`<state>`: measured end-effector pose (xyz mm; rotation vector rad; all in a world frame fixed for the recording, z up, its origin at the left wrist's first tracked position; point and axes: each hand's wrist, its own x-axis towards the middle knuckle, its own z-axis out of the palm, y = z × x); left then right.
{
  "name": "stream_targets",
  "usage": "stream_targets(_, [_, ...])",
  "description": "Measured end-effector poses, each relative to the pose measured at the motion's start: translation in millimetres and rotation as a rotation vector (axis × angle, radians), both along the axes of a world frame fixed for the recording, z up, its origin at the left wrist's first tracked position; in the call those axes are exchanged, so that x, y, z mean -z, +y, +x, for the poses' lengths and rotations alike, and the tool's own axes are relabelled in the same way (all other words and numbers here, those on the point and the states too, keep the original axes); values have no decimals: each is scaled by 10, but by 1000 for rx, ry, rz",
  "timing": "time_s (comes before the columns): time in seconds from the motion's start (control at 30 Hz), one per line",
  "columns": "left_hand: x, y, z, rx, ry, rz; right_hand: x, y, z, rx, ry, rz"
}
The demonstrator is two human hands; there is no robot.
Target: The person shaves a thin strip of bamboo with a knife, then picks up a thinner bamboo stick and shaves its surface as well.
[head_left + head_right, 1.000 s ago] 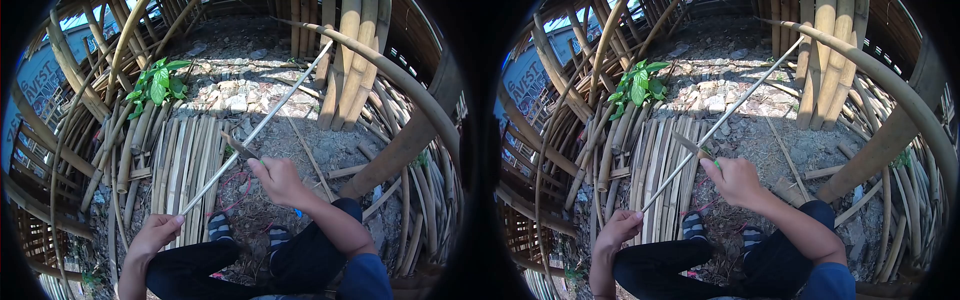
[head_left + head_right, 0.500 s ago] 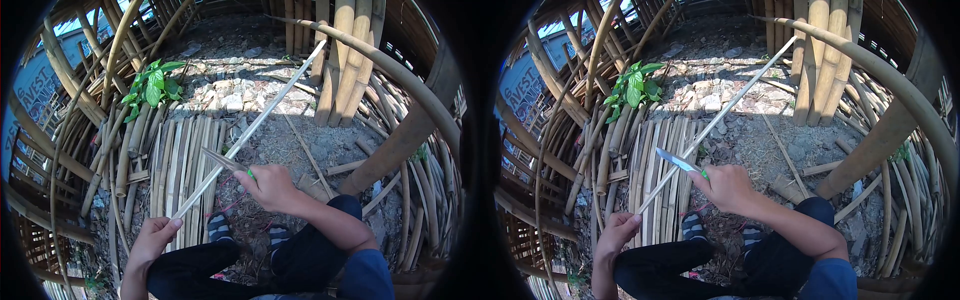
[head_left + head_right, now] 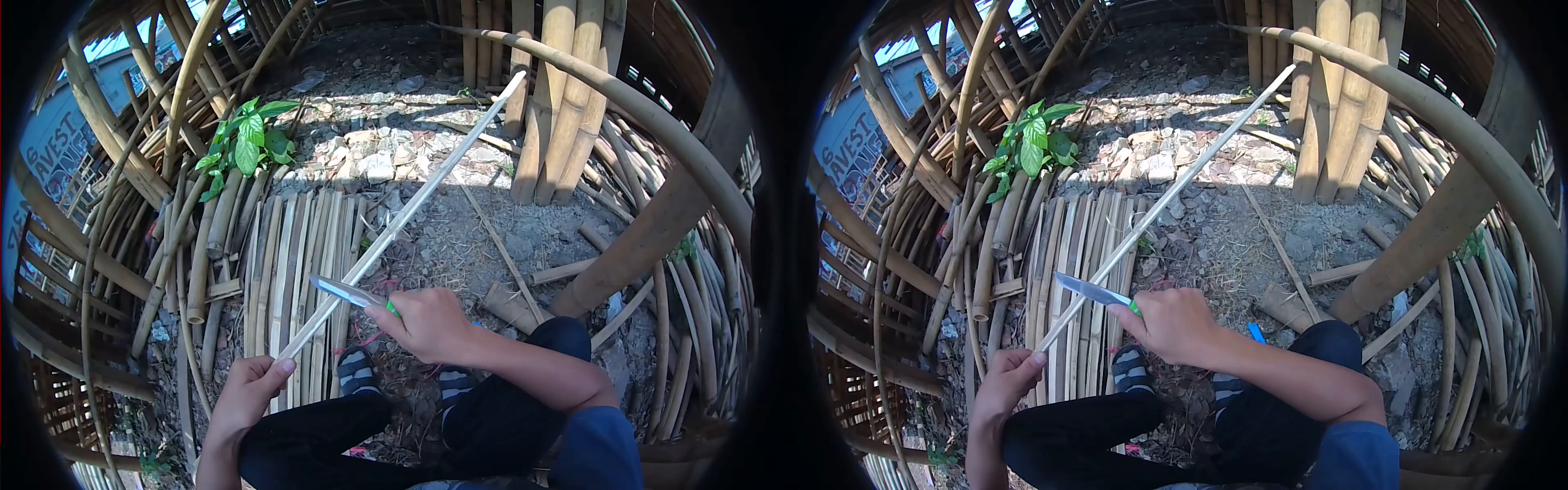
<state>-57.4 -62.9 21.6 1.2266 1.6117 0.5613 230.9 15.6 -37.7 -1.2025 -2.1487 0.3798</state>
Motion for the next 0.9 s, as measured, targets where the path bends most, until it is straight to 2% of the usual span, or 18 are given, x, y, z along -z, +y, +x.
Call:
stream_targets(0.07, [0,-12,-24,4,-10,0,-10,64,43,6,-25,-14])
stream_targets(0.13, [50,-55,-77,-27,7,37,-118,351,309,207,37,2])
stream_targets(0.23, [78,-35,-47,-40,39,105,-193,608,556,316,-63,34])
stream_targets(0.37, [93,2,-36,-34,64,129,-55,560,422,348,28,65])
stream_targets(0.43, [109,0,-26,-33,60,133,-51,348,305,118,-19,-31])
stream_targets(0.57, [93,-1,17,-31,76,143,-26,122,111,-47,-43,-66])
stream_targets(0.63, [70,-30,24,-56,159,174,-97,320,248,113,25,-92])
stream_targets(0.67, [64,-24,32,-53,159,174,-147,418,338,168,-93,-25])
stream_targets(0.8, [77,-25,44,-92,197,247,-135,517,360,206,-125,3])
stream_targets(0.87, [66,-46,22,-78,232,269,-146,699,542,454,-79,-45])
stream_targets(0.9, [59,-88,11,-73,254,246,-113,774,645,458,-77,-42])
